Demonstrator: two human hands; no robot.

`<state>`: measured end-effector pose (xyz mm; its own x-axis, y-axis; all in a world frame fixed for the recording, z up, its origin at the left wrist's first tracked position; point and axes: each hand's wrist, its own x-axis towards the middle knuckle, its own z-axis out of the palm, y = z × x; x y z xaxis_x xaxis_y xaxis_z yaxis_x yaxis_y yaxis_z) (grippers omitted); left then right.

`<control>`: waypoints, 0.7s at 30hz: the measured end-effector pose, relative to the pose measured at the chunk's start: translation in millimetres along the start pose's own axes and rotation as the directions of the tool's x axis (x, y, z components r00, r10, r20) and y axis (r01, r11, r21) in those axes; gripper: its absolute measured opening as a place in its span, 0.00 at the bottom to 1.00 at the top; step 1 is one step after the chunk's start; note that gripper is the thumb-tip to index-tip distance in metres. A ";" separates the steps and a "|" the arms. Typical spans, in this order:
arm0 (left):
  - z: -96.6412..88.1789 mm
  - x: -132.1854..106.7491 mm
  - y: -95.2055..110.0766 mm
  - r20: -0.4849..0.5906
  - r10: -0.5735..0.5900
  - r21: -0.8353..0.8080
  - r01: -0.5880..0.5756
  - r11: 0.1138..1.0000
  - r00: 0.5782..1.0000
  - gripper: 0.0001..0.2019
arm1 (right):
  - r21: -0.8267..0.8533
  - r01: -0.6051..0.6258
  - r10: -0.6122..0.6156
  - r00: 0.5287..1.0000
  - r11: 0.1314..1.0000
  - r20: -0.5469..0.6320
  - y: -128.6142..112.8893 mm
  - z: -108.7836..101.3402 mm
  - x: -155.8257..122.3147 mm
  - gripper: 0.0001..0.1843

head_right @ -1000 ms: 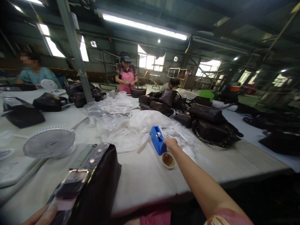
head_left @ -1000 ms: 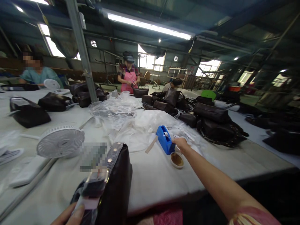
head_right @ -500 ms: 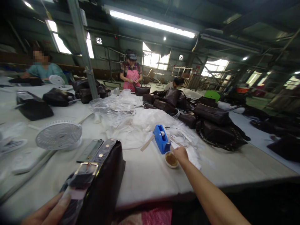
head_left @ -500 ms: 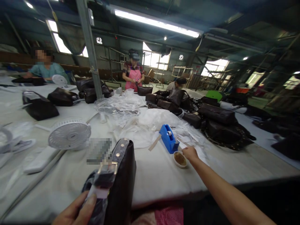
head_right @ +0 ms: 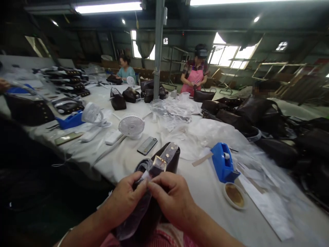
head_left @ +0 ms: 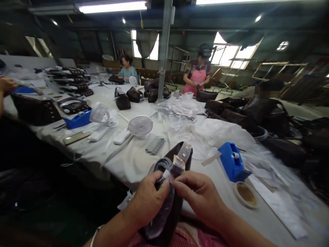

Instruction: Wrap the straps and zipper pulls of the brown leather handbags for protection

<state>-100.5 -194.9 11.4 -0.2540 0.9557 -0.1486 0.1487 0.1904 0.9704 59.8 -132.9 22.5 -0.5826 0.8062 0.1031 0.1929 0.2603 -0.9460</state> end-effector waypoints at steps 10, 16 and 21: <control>-5.6 4.0 -15.6 -0.028 0.203 0.336 -0.182 0.924 0.979 0.09 | -0.145 -0.205 0.186 0.974 0.968 -0.133 16.7 13.0 14.1 0.18; -7.4 6.0 -16.3 -0.050 0.212 0.387 -0.177 0.905 0.976 0.07 | -0.138 -0.197 0.181 0.976 0.971 -0.120 19.4 15.6 16.2 0.18; -9.6 6.4 -15.5 -0.043 0.208 0.384 -0.175 0.907 0.977 0.09 | -0.048 -0.200 0.194 0.974 0.979 -0.118 7.3 17.0 9.2 0.20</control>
<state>-113.6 -193.8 -2.8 -0.2589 0.9637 0.0644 0.5461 0.0910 0.8328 42.5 -132.6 11.3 -0.4371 0.8982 -0.0466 0.3435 0.1188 -0.9316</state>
